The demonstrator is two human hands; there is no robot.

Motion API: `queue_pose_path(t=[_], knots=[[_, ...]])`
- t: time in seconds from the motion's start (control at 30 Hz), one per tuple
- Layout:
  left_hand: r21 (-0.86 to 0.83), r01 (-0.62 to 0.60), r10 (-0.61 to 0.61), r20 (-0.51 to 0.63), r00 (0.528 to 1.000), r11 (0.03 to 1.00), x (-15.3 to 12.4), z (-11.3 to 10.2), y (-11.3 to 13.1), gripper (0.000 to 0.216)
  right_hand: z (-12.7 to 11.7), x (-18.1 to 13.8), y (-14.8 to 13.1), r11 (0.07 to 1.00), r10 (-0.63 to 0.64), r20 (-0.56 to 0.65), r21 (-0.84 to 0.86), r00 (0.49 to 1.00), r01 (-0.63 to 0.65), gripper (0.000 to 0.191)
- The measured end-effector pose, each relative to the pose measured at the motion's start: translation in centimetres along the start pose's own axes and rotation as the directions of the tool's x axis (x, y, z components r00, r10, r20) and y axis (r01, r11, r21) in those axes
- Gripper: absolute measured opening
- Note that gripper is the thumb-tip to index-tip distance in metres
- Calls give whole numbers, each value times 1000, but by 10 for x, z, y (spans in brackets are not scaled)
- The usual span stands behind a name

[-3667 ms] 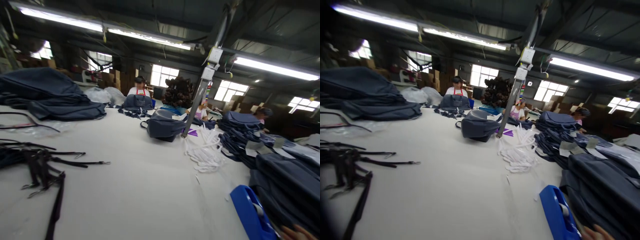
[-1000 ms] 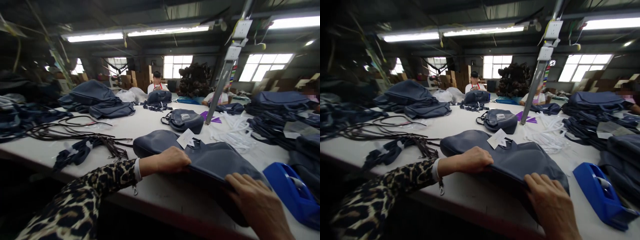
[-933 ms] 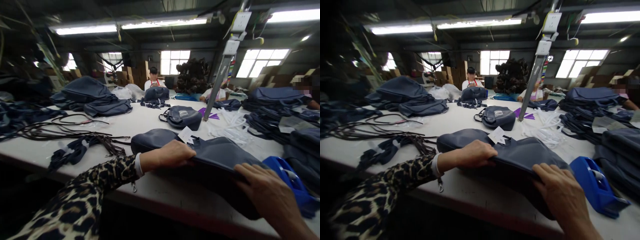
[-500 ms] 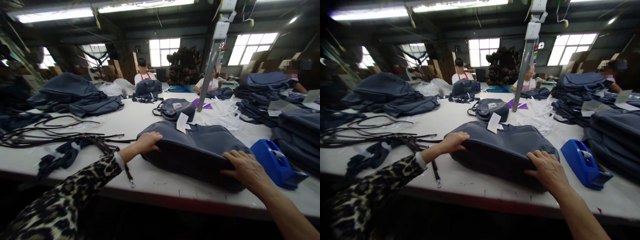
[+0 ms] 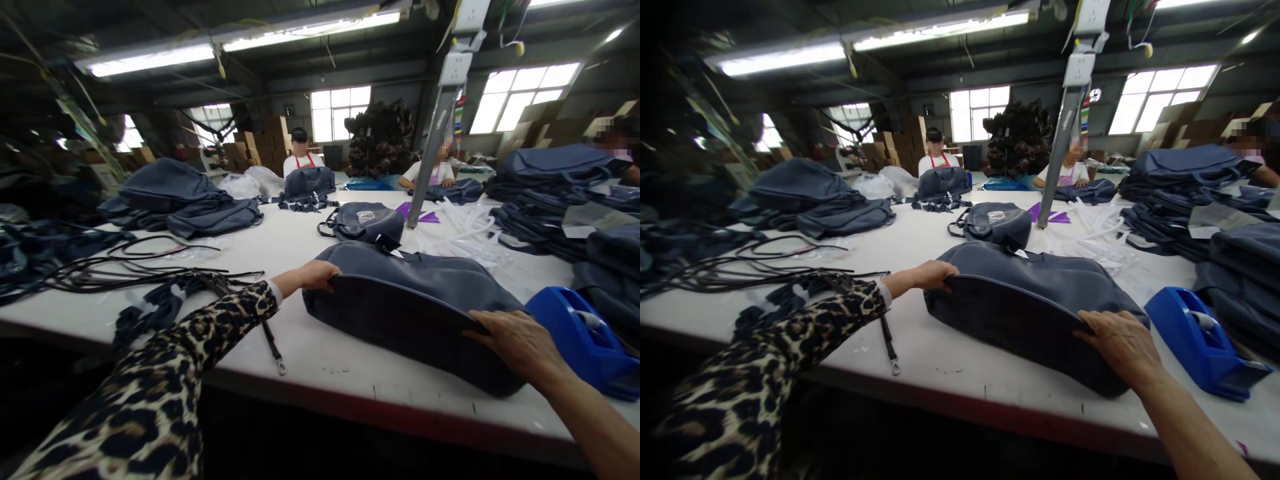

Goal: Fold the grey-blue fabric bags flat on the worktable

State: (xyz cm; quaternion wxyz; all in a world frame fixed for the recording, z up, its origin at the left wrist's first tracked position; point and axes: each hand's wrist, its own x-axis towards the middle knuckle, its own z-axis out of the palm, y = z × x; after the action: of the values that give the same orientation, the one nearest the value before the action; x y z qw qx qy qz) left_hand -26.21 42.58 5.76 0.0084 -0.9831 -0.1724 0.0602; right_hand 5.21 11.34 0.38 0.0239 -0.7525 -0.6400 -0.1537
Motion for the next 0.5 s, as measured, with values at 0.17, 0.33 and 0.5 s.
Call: queue_pose_path(t=[0.17,0.33,0.5], knots=[[-2,-72,72,4,997,997,-25,1,4,10,-2,-26,-3,992,-120,-139,-56,983,113,29],[97,-127,150,-282,948,987,-42,46,18,16,-13,-41,-25,971,-183,-211,-194,960,142,23],[189,-167,234,-429,872,968,-47,85,16,25,-15,-35,-28,967,-227,-228,-171,947,190,23]])
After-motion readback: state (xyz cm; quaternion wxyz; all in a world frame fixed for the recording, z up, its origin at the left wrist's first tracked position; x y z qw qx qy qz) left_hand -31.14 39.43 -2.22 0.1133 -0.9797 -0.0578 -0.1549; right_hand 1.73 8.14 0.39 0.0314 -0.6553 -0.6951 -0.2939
